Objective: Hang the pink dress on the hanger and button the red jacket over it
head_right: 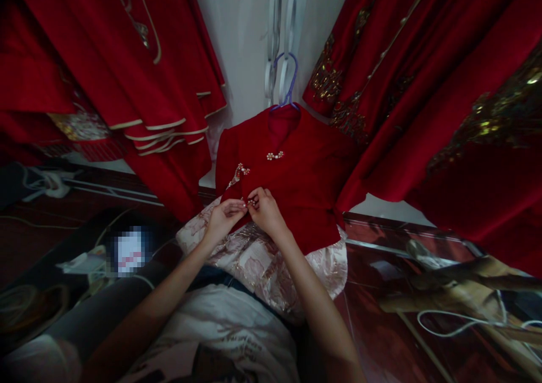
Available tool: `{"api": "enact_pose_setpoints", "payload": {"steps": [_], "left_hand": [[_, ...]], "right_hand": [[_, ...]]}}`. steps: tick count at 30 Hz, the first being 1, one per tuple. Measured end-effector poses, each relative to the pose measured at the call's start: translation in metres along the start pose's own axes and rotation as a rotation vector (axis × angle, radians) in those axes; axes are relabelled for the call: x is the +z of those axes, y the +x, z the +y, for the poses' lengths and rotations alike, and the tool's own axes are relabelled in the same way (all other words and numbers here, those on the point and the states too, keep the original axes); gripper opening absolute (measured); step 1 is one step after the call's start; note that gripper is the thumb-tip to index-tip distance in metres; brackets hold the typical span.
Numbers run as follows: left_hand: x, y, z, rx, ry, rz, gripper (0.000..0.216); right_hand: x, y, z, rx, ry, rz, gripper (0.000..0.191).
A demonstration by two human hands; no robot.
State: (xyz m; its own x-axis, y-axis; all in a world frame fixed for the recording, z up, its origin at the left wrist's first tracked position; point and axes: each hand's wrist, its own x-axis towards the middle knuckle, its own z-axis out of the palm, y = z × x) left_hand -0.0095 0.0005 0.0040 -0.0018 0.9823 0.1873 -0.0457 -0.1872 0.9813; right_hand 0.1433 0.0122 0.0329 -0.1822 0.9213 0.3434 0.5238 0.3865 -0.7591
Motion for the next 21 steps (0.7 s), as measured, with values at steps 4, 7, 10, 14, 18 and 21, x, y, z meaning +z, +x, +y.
{"api": "enact_pose_setpoints", "payload": {"steps": [4, 7, 10, 14, 18, 21], "left_hand": [[-0.002, 0.002, -0.003, -0.026, -0.053, 0.022, 0.018], [-0.001, 0.002, -0.004, -0.035, -0.088, 0.015, 0.021], [-0.001, 0.002, -0.005, -0.054, -0.115, 0.015, 0.022], [-0.002, 0.003, -0.006, -0.091, -0.122, 0.034, 0.023], [-0.001, 0.003, -0.006, -0.098, -0.13, 0.04, 0.023], [0.002, 0.003, -0.004, -0.072, -0.134, 0.031, 0.022]], "right_hand": [[0.003, 0.0, 0.0, -0.006, -0.035, 0.024, 0.019], [-0.001, 0.001, -0.002, 0.007, -0.027, -0.008, 0.02], [-0.007, 0.002, -0.002, 0.022, -0.021, -0.029, 0.021], [-0.016, 0.001, 0.0, 0.039, 0.045, -0.077, 0.023], [-0.018, 0.001, 0.002, 0.047, 0.091, -0.118, 0.024], [-0.012, 0.002, 0.003, 0.02, 0.034, -0.073, 0.022]]}}
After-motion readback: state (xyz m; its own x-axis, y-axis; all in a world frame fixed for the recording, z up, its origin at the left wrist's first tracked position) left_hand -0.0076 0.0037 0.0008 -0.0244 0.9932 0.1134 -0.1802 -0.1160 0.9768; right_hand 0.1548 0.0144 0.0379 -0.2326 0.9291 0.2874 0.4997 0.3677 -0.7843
